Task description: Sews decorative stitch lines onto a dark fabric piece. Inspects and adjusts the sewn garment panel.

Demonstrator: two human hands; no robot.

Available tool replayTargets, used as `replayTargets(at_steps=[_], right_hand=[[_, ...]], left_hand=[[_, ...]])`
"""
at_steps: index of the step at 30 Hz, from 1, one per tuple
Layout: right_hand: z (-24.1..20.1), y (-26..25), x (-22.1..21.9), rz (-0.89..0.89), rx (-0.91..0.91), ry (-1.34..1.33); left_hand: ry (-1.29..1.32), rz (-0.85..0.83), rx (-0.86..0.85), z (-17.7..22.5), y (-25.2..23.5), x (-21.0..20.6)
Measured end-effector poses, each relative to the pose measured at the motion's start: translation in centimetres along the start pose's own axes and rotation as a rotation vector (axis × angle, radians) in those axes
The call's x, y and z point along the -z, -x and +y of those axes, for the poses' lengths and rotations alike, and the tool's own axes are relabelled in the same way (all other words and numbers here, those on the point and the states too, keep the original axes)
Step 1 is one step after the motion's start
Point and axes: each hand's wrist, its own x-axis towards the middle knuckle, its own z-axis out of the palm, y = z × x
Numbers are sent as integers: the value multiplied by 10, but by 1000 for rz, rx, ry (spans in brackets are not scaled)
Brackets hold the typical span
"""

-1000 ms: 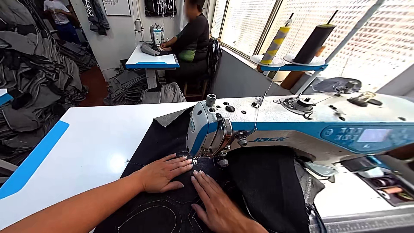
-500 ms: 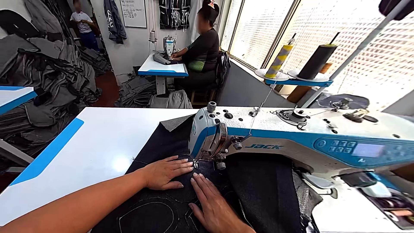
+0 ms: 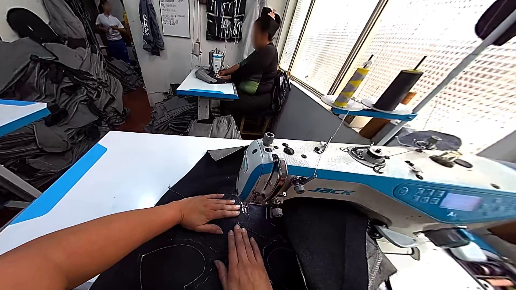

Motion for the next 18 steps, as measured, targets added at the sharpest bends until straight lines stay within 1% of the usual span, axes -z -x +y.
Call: replayTargets(at_steps=[4,7,10,14,18], right_hand=[[1,0,0,-1,1,-11],[8,0,0,8,14,-14],[25,2,2,1,61,-16],[54,1,6,-39,148,-104],[101,-10,4,-58,276,-212]], left_hand=[[11,14,6,0,1,-1],[-2,22,51,7,1,-2],[-10,-5,166,24,-2,-2],[-4,20,347,51,-8,-9],[47,22,591,85,-24,-13]])
